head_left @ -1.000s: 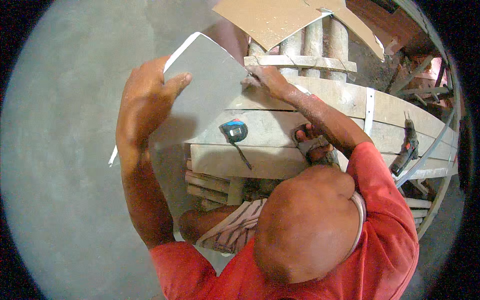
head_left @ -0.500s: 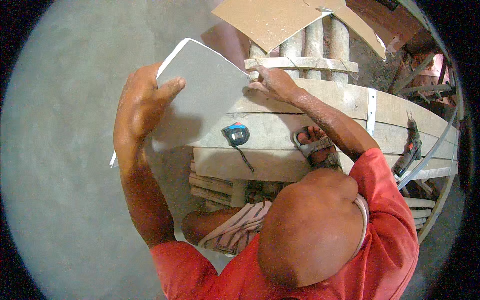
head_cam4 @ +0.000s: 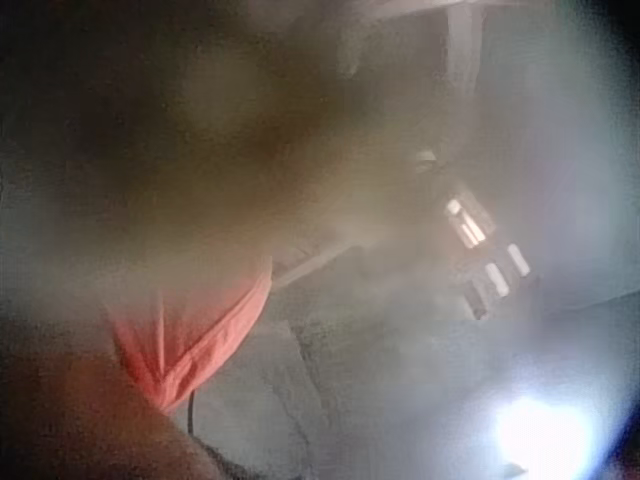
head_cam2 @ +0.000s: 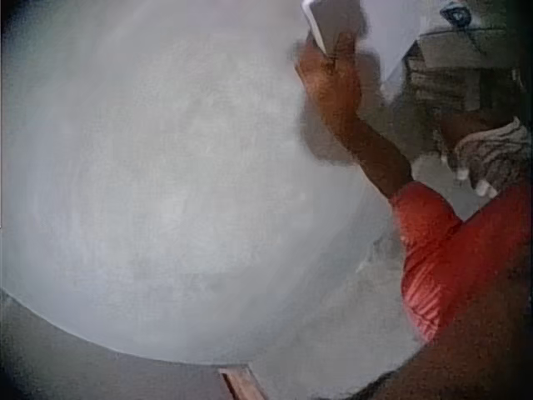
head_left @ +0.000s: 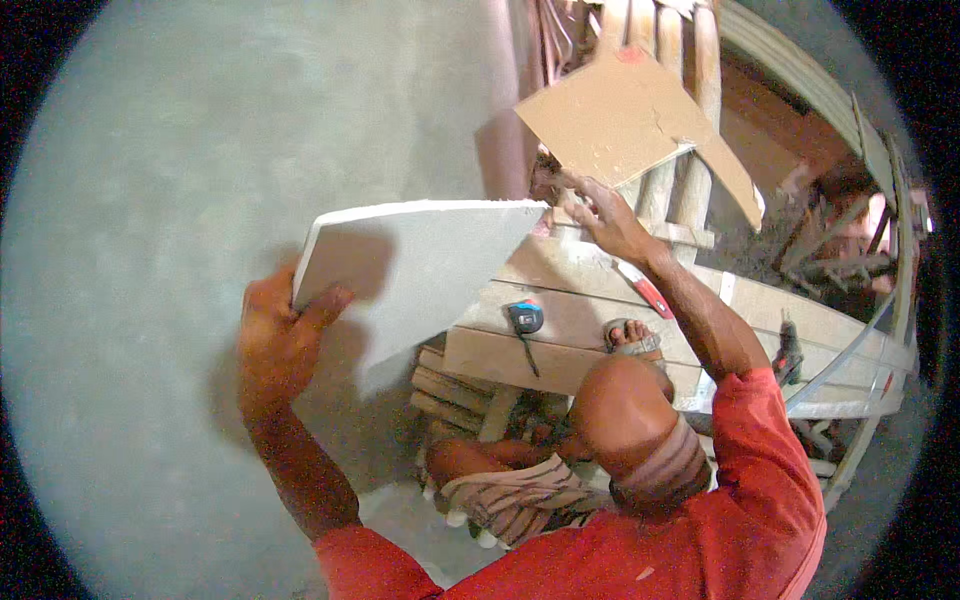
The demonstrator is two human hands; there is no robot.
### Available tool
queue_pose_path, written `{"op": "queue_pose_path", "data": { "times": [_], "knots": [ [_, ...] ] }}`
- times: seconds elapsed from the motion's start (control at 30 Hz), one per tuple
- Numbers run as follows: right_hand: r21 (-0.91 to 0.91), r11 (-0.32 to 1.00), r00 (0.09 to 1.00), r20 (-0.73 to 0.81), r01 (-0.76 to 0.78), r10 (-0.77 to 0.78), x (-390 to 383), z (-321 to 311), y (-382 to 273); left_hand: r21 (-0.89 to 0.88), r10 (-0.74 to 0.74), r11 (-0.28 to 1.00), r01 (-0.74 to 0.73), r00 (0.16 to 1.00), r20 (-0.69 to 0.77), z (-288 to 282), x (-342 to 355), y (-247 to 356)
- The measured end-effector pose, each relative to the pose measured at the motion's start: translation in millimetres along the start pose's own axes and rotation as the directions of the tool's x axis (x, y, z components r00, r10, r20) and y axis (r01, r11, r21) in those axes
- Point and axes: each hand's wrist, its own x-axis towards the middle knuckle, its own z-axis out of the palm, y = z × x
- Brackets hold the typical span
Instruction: The person fits a white ceiling tile into a corner frame, removes it to trim the edge with a utility knife, and then reinstalls the trimmed tile back into the ceiling frame.
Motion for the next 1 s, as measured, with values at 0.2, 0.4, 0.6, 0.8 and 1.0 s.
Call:
{"op": "queue_pose_path", "data": {
  "times": [0.2,0.4,0.6,0.8,1.0],
  "knots": [
    [0.329,0.943,0.951,0.306,-0.053,-0.053,74.2,-77.8,-238.0,-0.251,-0.393,0.902,0.351,0.908,-0.145,-179.6,-101.5,10.3],
    [0.493,0.820,0.841,0.541,-0.290,-0.028,120.0,-136.6,-411.6,-0.568,-0.653,0.703,0.428,0.705,-0.277,-290.9,-218.6,83.3],
    [0.620,0.766,0.703,0.468,0.171,-0.536,146.6,-146.3,-586.9,-0.686,-0.755,0.627,0.369,0.505,-0.418,-346.1,-334.2,147.6],
    [0.571,0.770,0.567,0.548,0.284,-0.615,162.3,-145.7,-674.9,-0.739,-0.753,0.631,0.236,0.414,-0.511,-349.2,-414.2,173.2],
    [0.491,0.806,0.361,0.723,0.330,-0.589,134.8,-137.5,-725.7,-0.765,-0.774,0.611,0.202,0.354,-0.525,-327.6,-479.8,224.3]
  ]
}}
